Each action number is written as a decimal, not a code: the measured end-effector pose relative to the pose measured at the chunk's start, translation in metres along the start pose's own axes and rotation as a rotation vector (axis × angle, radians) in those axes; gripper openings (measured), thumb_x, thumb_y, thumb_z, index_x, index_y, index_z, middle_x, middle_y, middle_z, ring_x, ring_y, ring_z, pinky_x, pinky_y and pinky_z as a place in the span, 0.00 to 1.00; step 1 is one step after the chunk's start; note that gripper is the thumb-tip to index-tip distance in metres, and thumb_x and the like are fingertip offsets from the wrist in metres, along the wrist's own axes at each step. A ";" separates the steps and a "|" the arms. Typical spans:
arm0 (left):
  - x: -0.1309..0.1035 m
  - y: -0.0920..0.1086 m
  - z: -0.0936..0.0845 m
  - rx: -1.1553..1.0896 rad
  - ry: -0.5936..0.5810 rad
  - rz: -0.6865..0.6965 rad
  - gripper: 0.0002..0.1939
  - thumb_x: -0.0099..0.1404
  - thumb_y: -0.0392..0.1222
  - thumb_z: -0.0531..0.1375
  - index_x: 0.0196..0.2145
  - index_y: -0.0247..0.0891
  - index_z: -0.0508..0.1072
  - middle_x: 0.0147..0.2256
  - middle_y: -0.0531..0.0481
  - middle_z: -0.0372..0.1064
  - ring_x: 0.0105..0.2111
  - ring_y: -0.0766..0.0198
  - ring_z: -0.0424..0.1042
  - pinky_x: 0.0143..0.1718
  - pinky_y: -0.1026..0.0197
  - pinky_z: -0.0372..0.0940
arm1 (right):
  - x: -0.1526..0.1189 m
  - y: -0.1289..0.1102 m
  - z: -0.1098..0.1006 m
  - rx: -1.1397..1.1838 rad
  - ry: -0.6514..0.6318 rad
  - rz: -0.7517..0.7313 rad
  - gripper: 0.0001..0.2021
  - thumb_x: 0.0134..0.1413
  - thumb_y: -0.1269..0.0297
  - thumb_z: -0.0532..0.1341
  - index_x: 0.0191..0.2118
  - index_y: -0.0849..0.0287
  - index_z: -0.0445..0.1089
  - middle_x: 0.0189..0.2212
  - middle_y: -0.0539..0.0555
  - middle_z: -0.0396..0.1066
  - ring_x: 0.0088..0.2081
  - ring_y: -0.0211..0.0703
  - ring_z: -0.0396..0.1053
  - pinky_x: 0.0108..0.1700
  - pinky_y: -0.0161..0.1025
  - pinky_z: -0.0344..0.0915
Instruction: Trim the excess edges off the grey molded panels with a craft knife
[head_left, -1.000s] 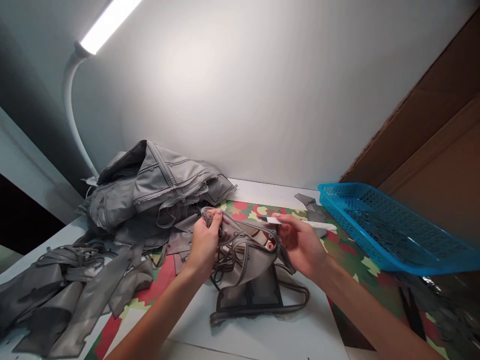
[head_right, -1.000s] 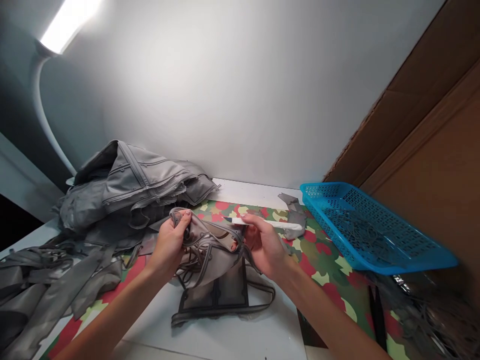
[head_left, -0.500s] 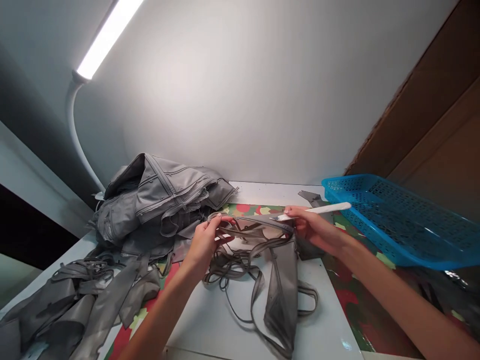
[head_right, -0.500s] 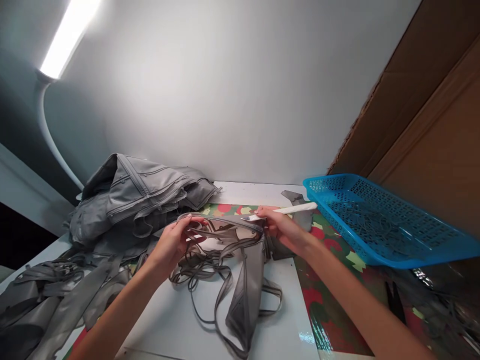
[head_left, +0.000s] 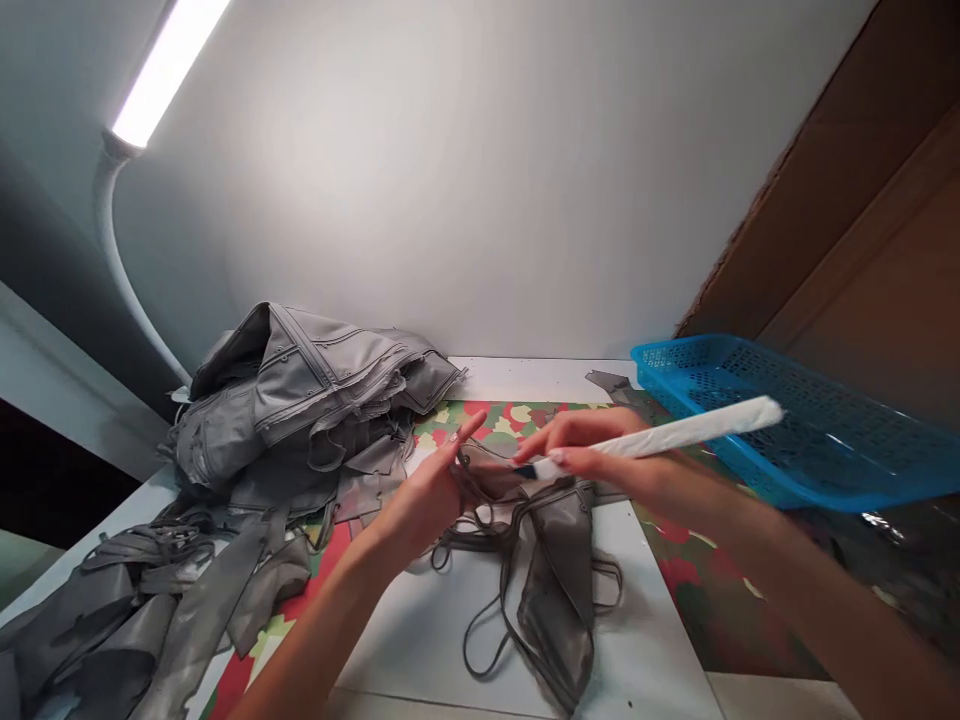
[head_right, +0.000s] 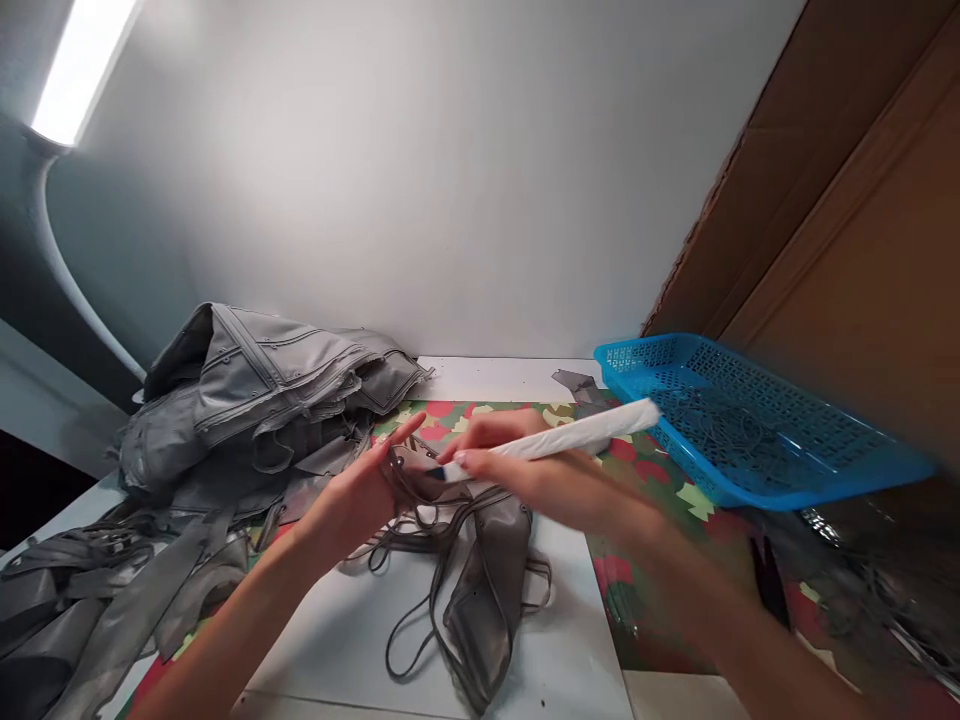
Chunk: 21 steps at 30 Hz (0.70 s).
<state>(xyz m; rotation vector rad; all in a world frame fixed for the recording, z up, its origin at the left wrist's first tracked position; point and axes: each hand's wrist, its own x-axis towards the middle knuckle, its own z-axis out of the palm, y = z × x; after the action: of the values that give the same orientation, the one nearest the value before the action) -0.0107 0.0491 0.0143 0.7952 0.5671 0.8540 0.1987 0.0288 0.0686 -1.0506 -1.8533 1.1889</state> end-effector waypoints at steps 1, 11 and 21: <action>-0.001 -0.001 0.001 -0.010 -0.028 -0.025 0.31 0.62 0.50 0.55 0.60 0.42 0.52 0.35 0.45 0.75 0.35 0.57 0.73 0.39 0.57 0.59 | 0.000 -0.003 0.009 0.034 -0.038 0.002 0.09 0.53 0.65 0.55 0.27 0.59 0.69 0.39 0.54 0.72 0.40 0.44 0.68 0.40 0.40 0.62; -0.004 -0.012 0.010 0.109 -0.036 -0.148 0.22 0.61 0.54 0.54 0.51 0.47 0.67 0.41 0.45 0.72 0.36 0.58 0.71 0.35 0.60 0.63 | 0.002 0.002 0.041 0.024 -0.008 -0.061 0.09 0.52 0.68 0.54 0.23 0.56 0.66 0.32 0.50 0.71 0.34 0.42 0.67 0.35 0.37 0.61; 0.005 -0.018 0.003 0.386 0.296 0.139 0.15 0.56 0.49 0.60 0.27 0.31 0.75 0.22 0.50 0.68 0.22 0.69 0.64 0.24 0.68 0.60 | 0.002 0.015 0.051 -0.128 0.323 -0.009 0.11 0.54 0.61 0.54 0.24 0.59 0.65 0.18 0.47 0.62 0.22 0.35 0.58 0.25 0.33 0.53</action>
<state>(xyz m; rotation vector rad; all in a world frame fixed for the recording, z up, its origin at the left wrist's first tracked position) 0.0023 0.0450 0.0010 1.0759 0.9665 1.0142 0.1582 0.0151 0.0377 -1.2238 -1.6932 0.8456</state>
